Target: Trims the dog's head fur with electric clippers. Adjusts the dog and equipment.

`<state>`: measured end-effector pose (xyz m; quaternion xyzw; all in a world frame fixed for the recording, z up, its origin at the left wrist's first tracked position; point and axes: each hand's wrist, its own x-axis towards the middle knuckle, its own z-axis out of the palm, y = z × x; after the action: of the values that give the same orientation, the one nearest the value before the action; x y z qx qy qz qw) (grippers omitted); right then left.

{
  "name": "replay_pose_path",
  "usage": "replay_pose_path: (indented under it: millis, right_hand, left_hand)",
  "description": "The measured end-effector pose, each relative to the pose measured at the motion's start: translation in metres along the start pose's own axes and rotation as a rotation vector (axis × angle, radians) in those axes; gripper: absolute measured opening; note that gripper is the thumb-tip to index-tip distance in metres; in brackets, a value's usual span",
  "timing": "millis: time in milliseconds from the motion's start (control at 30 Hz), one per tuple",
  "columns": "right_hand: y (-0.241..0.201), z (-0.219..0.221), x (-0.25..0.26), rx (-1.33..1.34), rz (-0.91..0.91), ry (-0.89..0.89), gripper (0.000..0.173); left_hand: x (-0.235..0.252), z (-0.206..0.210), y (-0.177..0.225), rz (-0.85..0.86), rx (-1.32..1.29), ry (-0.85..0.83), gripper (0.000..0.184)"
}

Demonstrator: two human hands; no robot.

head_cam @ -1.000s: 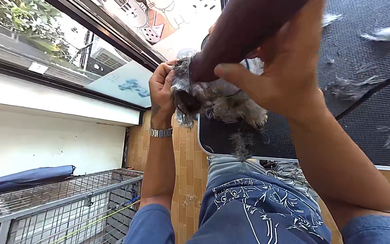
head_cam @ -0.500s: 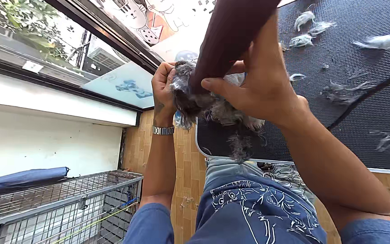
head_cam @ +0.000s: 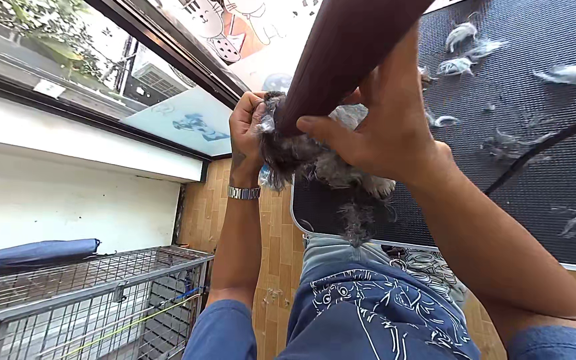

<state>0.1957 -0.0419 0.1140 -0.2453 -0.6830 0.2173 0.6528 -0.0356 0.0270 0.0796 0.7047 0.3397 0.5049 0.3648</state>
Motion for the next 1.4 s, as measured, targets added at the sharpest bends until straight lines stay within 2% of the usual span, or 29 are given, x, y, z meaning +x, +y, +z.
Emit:
replay_pose_path:
  millis: [133,267,367,567,767,833,933,1033,1100,1233,1333,1400]
  right_hand:
    - [-0.005,-0.009,-0.001,-0.003,0.109,-0.178,0.076]
    - [-0.003,-0.017,0.000,0.076,0.043,-0.007,0.068]
    - [0.001,-0.012,0.007,0.055,-0.016,0.024,0.061]
    - [0.006,-0.016,-0.003,0.086,0.094,-0.194,0.074]
    - [0.014,-0.028,-0.001,0.182,0.111,-0.038,0.068]
    - [0.017,-0.030,-0.005,0.221,0.145,-0.114,0.077]
    - [0.016,-0.044,-0.023,0.216,0.287,-0.263,0.086]
    - [0.018,-0.063,-0.053,0.249,0.375,-0.107,0.086]
    - [0.015,-0.078,-0.070,0.247,0.393,0.011,0.086]
    - [-0.001,-0.103,-0.105,0.278,0.459,0.122,0.084]
    - [-0.002,-0.118,-0.130,0.288,0.486,0.183,0.086]
    - [0.000,-0.126,-0.147,0.278,0.499,0.237,0.086]
  left_hand:
    - [-0.003,-0.001,-0.001,0.013,-0.024,0.006,0.020]
    - [0.000,0.001,0.001,0.016,-0.008,-0.010,0.019]
    - [0.000,0.001,0.002,0.000,-0.019,-0.013,0.018]
    - [-0.003,-0.001,-0.001,-0.024,-0.008,0.010,0.017]
    - [0.000,0.000,0.003,0.017,0.020,-0.022,0.021]
    - [0.000,0.001,0.006,0.028,0.067,-0.020,0.021]
    - [0.002,-0.002,0.013,0.062,0.183,-0.033,0.020]
    - [0.002,-0.010,0.030,0.082,0.294,-0.076,0.018]
    - [0.007,-0.014,0.049,0.078,0.310,-0.166,0.021]
    - [0.020,-0.018,0.079,0.069,0.293,-0.358,0.030]
    - [0.028,-0.022,0.079,0.046,0.382,-0.510,0.031]
    - [0.035,-0.031,0.062,0.011,0.422,-0.561,0.035]
